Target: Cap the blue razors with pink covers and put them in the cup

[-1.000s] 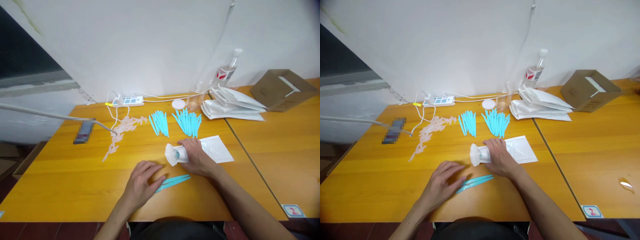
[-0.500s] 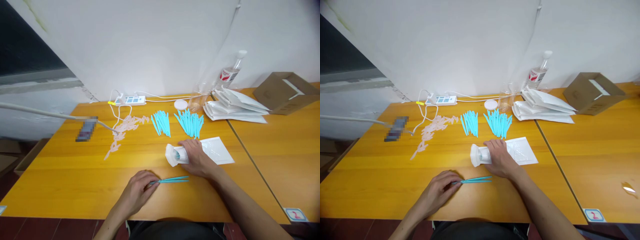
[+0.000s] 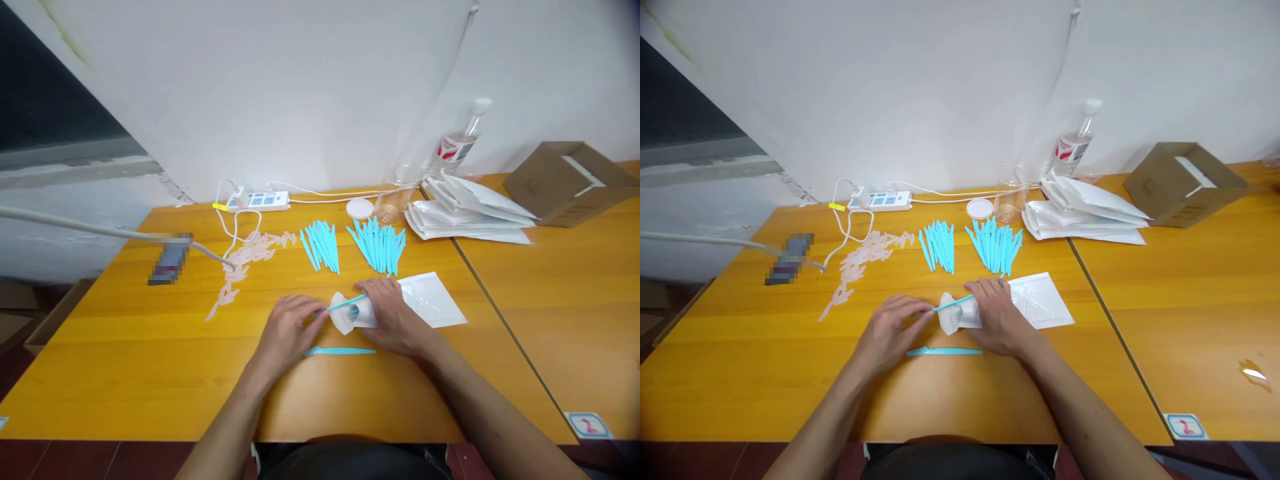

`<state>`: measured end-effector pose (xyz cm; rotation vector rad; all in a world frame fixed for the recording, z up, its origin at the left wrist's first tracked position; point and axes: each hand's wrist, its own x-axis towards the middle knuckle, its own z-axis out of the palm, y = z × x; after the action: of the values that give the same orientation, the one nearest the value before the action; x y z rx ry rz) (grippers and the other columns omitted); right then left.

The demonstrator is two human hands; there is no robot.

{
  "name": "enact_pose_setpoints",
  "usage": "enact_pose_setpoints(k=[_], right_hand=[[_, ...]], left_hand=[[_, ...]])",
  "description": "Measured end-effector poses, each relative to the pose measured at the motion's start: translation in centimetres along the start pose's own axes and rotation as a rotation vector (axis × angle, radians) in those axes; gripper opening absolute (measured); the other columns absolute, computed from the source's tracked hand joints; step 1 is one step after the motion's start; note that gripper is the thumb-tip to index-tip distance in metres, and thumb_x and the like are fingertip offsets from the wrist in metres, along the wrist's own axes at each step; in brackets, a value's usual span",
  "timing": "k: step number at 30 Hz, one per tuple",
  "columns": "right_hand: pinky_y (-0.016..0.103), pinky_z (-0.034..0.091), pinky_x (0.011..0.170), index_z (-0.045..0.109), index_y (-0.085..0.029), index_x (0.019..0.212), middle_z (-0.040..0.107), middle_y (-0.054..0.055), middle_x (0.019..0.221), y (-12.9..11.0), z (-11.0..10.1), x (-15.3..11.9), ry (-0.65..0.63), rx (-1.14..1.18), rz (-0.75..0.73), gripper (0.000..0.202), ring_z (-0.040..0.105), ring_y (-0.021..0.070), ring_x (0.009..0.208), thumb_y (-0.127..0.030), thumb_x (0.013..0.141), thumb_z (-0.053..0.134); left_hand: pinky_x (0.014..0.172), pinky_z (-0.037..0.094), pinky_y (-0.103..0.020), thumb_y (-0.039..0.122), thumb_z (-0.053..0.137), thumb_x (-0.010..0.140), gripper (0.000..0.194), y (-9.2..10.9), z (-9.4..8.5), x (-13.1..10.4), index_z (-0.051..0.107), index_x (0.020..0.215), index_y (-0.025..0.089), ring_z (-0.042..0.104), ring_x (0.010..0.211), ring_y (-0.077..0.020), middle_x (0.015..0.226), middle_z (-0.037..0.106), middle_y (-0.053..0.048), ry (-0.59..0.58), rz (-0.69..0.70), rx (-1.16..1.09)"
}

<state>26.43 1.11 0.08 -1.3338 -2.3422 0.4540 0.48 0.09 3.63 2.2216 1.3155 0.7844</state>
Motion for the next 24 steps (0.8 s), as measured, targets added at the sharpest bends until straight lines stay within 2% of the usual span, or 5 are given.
enact_pose_setpoints(k=[7,14,18,21,24], right_hand=[[0.048,0.035,0.099,0.051,-0.016,0.124,0.062,0.014,0.116,0.4,-0.1,0.1,0.015,0.009,0.024,0.057,0.055,0.0331,0.109,-0.023,0.070,0.066],[0.048,0.039,0.094,0.050,-0.014,0.126,0.062,0.017,0.114,-0.8,0.4,0.2,0.004,0.028,-0.023,0.058,0.057,0.0341,0.106,-0.034,0.075,0.070],[0.050,0.037,0.096,0.051,-0.015,0.125,0.063,0.016,0.115,-0.3,0.1,0.0,0.000,-0.004,-0.005,0.055,0.056,0.0348,0.107,-0.034,0.076,0.068],[0.051,0.035,0.099,0.051,-0.016,0.127,0.063,0.016,0.117,0.0,0.0,-0.1,-0.008,-0.020,0.002,0.057,0.055,0.0351,0.109,-0.030,0.075,0.069],[0.051,0.034,0.100,0.049,-0.016,0.131,0.062,0.017,0.121,0.2,0.1,-0.1,-0.016,-0.023,0.010,0.062,0.054,0.0358,0.112,-0.030,0.073,0.069]], left_hand=[[0.079,0.052,-0.030,0.031,0.063,0.096,0.014,-1.1,-3.4,-2.5,0.074,0.097,0.022,0.068,0.086,-0.0176,0.095,0.076,-0.005,-0.003,-0.107,-0.039],[0.087,0.047,-0.037,0.024,0.056,0.099,0.021,1.7,3.2,0.4,0.077,0.094,0.023,0.066,0.094,-0.0200,0.092,0.076,-0.005,-0.097,0.163,-0.029],[0.092,0.048,-0.039,0.033,0.067,0.094,0.029,0.0,1.7,-3.4,0.071,0.122,0.027,0.063,0.106,-0.0221,0.114,0.071,-0.008,-0.025,-0.004,0.001],[0.089,0.048,-0.040,0.032,0.066,0.094,0.019,-1.4,0.5,-6.3,0.074,0.111,0.027,0.063,0.103,-0.0230,0.111,0.070,-0.008,-0.141,-0.017,0.077],[0.085,0.051,-0.035,0.029,0.057,0.099,0.016,-1.8,-0.3,-7.5,0.072,0.097,0.022,0.065,0.094,-0.0193,0.098,0.072,-0.007,-0.197,-0.083,-0.032]])
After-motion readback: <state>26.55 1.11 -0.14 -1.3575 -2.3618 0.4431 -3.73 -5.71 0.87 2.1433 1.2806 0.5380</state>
